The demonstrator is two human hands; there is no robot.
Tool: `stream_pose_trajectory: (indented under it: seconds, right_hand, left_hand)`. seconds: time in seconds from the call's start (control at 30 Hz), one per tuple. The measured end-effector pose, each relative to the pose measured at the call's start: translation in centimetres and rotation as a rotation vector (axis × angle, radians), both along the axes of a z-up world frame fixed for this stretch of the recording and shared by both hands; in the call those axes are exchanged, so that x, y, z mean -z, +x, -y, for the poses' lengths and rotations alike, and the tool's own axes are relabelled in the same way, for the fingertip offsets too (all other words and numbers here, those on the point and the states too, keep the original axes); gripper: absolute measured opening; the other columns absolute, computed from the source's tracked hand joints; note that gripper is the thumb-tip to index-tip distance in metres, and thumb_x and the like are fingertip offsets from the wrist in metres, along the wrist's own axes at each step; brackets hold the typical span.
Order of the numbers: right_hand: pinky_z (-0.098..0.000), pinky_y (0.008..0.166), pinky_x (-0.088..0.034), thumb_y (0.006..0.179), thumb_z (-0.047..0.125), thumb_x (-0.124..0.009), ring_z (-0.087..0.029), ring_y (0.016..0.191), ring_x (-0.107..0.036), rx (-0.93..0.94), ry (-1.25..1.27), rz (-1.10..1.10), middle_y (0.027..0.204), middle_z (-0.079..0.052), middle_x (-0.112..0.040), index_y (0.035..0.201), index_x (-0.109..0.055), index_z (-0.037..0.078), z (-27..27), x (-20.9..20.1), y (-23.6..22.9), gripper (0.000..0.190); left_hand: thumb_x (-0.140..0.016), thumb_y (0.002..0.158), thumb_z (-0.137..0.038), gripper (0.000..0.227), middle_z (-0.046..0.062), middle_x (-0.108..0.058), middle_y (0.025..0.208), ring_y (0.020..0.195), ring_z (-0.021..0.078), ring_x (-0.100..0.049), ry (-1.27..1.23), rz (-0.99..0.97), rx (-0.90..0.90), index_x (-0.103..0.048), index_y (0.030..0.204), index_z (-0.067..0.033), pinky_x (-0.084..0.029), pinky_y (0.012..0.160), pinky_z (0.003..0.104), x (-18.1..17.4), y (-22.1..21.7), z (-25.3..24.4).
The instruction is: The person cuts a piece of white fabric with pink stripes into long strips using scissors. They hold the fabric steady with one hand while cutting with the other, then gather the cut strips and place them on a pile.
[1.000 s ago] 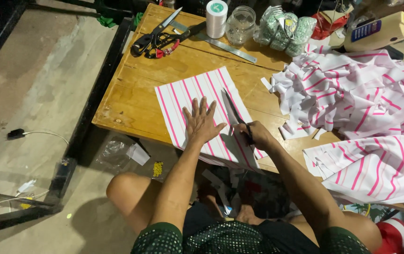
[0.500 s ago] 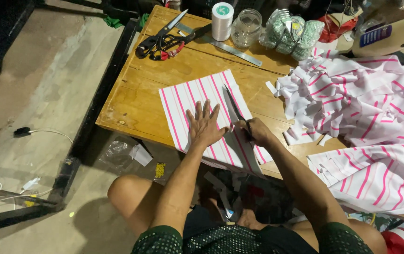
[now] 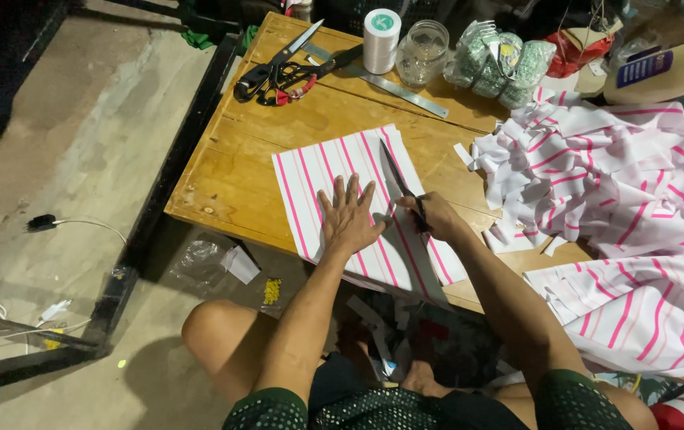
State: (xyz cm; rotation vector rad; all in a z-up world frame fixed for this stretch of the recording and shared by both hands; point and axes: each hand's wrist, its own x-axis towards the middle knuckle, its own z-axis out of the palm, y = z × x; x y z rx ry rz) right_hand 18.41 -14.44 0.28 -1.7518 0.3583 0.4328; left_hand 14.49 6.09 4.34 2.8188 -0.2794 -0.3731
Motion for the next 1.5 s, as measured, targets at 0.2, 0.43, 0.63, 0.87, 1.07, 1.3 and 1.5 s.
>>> stream_pose_trajectory:
  seconds: [0.2, 0.43, 0.63, 0.87, 1.07, 1.3, 1.5]
  right_hand:
    - [-0.0301, 0.035, -0.046, 0.078, 0.038, -0.084, -0.022, 0.040, -0.056, 0.024, 0.088, -0.055, 0.053, -0.010, -0.050, 0.077, -0.063, -0.005, -0.5, -0.4, 1.7, 0.048]
    - [-0.0333, 0.036, -0.050, 0.077, 0.041, -0.085, -0.024, 0.042, -0.060, -0.008, 0.052, -0.069, 0.053, -0.014, -0.054, 0.076, -0.064, -0.005, -0.1, -0.8, -0.2, 0.051]
    - [-0.0323, 0.037, -0.048, 0.077, 0.049, -0.082, -0.025, 0.043, -0.064, -0.095, -0.068, -0.052, 0.051, -0.017, -0.059, 0.073, -0.067, -0.003, -0.2, -3.1, -2.3, 0.055]
    - [-0.0288, 0.032, -0.044, 0.078, 0.035, -0.084, -0.019, 0.039, -0.055, 0.049, 0.144, -0.042, 0.053, -0.009, -0.050, 0.076, -0.062, -0.003, -1.6, -1.9, 1.5, 0.045]
    - [-0.0303, 0.031, -0.042, 0.079, 0.028, -0.082, -0.020, 0.038, -0.054, 0.080, 0.146, -0.018, 0.052, -0.010, -0.050, 0.073, -0.062, -0.004, -0.5, 3.4, 3.3, 0.038]
    - [-0.0303, 0.034, -0.044, 0.077, 0.032, -0.084, -0.020, 0.041, -0.054, 0.040, 0.143, -0.043, 0.054, -0.011, -0.051, 0.074, -0.063, -0.003, -0.8, -1.1, 2.5, 0.041]
    - [-0.0313, 0.032, -0.042, 0.079, 0.029, -0.084, -0.020, 0.038, -0.053, 0.018, 0.175, -0.032, 0.052, -0.011, -0.048, 0.072, -0.061, -0.005, -0.6, 0.8, 4.5, 0.041]
  left_hand:
    - [-0.059, 0.086, -0.057, 0.089, 0.012, -0.015, 0.172, 0.158, 0.0393, -0.005, -0.014, 0.009, 0.000, -0.026, 0.163, -0.0252, 0.000, 0.120, 0.072, 0.3, 0.1, 0.0]
    - [-0.065, 0.085, -0.052, 0.091, 0.012, -0.015, 0.172, 0.158, 0.0384, -0.005, 0.008, -0.022, -0.001, -0.026, 0.163, -0.0259, -0.001, 0.120, 0.071, -0.7, 0.1, 0.0]
    - [-0.063, 0.086, -0.056, 0.090, 0.013, -0.015, 0.172, 0.158, 0.0384, -0.005, -0.019, -0.027, -0.008, -0.027, 0.162, -0.0242, 0.000, 0.120, 0.071, -0.9, 0.0, 0.1]
    - [-0.061, 0.086, -0.052, 0.088, 0.013, -0.015, 0.172, 0.158, 0.0386, -0.006, -0.008, -0.008, 0.005, -0.027, 0.162, -0.0237, -0.003, 0.120, 0.072, -0.8, -0.1, -0.1]
    - [-0.061, 0.085, -0.054, 0.089, 0.014, -0.017, 0.171, 0.158, 0.0396, -0.007, -0.033, 0.004, 0.006, -0.029, 0.162, -0.0226, -0.002, 0.119, 0.072, -0.4, 0.0, -0.1]
    - [-0.058, 0.087, -0.060, 0.089, 0.015, -0.017, 0.171, 0.158, 0.0396, -0.007, -0.021, -0.002, 0.017, -0.028, 0.162, -0.0229, -0.002, 0.119, 0.073, -0.7, 0.1, -0.3]
    - [-0.059, 0.087, -0.061, 0.088, 0.015, -0.019, 0.170, 0.158, 0.0398, -0.009, -0.039, 0.021, 0.011, -0.030, 0.161, -0.0226, -0.004, 0.119, 0.073, -0.7, -0.1, -0.2]
